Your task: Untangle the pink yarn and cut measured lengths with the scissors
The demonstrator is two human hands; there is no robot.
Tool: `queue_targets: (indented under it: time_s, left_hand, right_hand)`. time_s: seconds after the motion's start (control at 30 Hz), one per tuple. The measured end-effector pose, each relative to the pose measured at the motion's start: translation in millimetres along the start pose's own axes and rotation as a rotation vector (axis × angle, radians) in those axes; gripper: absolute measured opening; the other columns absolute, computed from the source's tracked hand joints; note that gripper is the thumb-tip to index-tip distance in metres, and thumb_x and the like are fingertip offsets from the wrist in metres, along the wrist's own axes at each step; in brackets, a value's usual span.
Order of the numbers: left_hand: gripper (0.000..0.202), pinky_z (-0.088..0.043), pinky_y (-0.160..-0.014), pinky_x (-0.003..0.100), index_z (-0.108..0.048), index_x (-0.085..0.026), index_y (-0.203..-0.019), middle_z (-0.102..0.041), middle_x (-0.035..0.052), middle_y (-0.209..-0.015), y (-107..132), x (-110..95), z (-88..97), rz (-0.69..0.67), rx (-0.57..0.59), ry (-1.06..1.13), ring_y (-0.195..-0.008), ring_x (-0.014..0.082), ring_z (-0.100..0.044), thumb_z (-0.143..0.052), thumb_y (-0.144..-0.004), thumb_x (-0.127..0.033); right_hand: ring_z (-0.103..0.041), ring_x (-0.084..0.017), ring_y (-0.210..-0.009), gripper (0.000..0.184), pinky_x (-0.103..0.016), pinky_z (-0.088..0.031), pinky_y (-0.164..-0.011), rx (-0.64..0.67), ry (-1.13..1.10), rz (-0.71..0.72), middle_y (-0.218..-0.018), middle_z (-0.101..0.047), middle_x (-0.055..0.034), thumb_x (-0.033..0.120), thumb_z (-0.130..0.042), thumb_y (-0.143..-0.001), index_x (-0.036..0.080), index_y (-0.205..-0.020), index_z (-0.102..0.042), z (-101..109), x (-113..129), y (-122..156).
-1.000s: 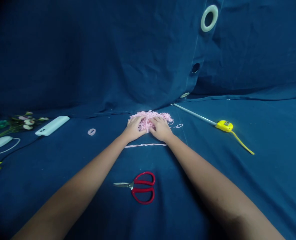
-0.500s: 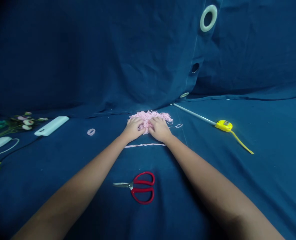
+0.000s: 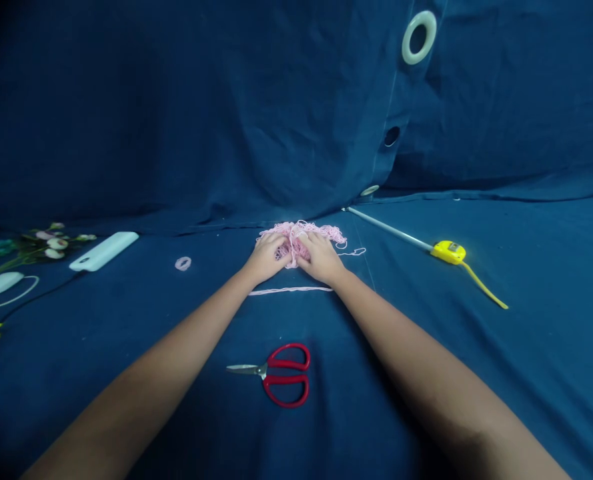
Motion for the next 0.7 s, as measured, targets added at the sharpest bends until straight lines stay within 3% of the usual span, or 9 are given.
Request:
queue_targets:
  time_s: [0.1, 0.3, 0.4, 0.47, 0.57, 0.63, 0.7]
  left_hand:
    - [0.017, -0.043, -0.116, 0.05, -0.074, -0.022, -0.103, -0.069, 0.0096, -0.129, -0.8, -3.8, 0.9, -0.046, -0.001, 0.031, -0.129, 0.032, -0.058, -0.066, -0.094, -0.033]
    - [0.013, -0.049, -0.106, 0.047, -0.072, -0.022, -0.081, -0.069, 0.0075, -0.108, -2.4, -2.0, 4.6, -0.083, -0.047, 0.133, -0.111, 0.0283, -0.062, -0.07, -0.091, -0.03]
    - [0.014, -0.049, -0.106, 0.045, -0.072, -0.022, -0.079, -0.071, 0.0066, -0.108, -2.5, 1.6, 9.1, -0.067, -0.093, 0.202, -0.111, 0.0265, -0.063, -0.066, -0.092, -0.023]
    - [0.013, -0.049, -0.106, 0.044, -0.072, -0.022, -0.081, -0.072, 0.0056, -0.108, -1.5, 4.4, 14.1, -0.035, -0.146, 0.245, -0.112, 0.0254, -0.063, -0.065, -0.092, -0.022]
    - [0.012, -0.05, -0.101, 0.04, -0.068, -0.022, -0.08, -0.071, 0.0042, -0.103, 1.6, 11.8, 22.1, 0.064, -0.244, 0.276, -0.106, 0.0241, -0.063, -0.064, -0.09, -0.02]
    - [0.013, -0.051, -0.095, 0.037, -0.065, -0.022, -0.077, -0.069, 0.0034, -0.098, 4.0, 18.8, 25.7, 0.145, -0.299, 0.265, -0.1, 0.023, -0.063, -0.062, -0.089, -0.017]
    - [0.017, -0.05, -0.091, 0.035, -0.06, -0.022, -0.074, -0.067, 0.003, -0.094, 6.1, 27.3, 28.2, 0.222, -0.349, 0.247, -0.096, 0.0222, -0.063, -0.059, -0.089, -0.016]
  right_hand:
    - [-0.053, -0.034, -0.129, 0.044, -0.05, -0.045, -0.108, 0.015, -0.047, 0.08, -0.137, -0.061, -0.0149, 0.041, -0.065, -0.098, 0.021, -0.137, -0.062, -0.3, 5.6, 1.2]
    - [-0.055, -0.033, -0.123, 0.037, -0.052, -0.047, -0.106, 0.056, -0.084, 0.097, -0.131, -0.064, -0.0129, 0.049, -0.063, -0.099, 0.024, -0.126, -0.069, 0.9, 9.0, 3.0]
    - [-0.054, -0.034, -0.128, 0.046, -0.052, -0.045, -0.109, 0.097, -0.073, 0.093, -0.137, -0.063, -0.0135, 0.052, -0.059, -0.101, 0.024, -0.137, -0.066, -1.0, 10.4, 4.3]
    - [-0.05, -0.035, -0.138, 0.059, -0.053, -0.04, -0.115, 0.09, -0.045, 0.081, -0.149, -0.058, -0.0143, 0.053, -0.058, -0.101, 0.024, -0.151, -0.056, -1.5, 10.7, 4.3]
    - [-0.046, -0.037, -0.144, 0.07, -0.054, -0.033, -0.12, -0.023, -0.011, -0.06, -0.156, -0.054, -0.017, 0.048, -0.059, -0.099, 0.018, -0.161, -0.044, 3.2, -0.4, 2.2]
    - [-0.052, -0.036, -0.139, 0.066, -0.052, -0.036, -0.118, -0.133, -0.033, -0.223, -0.149, -0.06, -0.0187, 0.042, -0.058, -0.097, 0.014, -0.156, -0.047, 8.6, -15.7, 2.0]
    - [-0.06, -0.034, -0.124, 0.053, -0.048, -0.043, -0.109, -0.206, -0.063, -0.374, -0.131, -0.069, -0.0178, 0.037, -0.057, -0.096, 0.013, -0.143, -0.06, 12.0, -31.2, 3.6]
Point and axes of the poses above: each hand's wrist, its own y-axis away from the middle knuckle, its own z-axis out of the back of the hand, x = y × z, the point moved 7 cm from there along -y, towards the middle knuckle
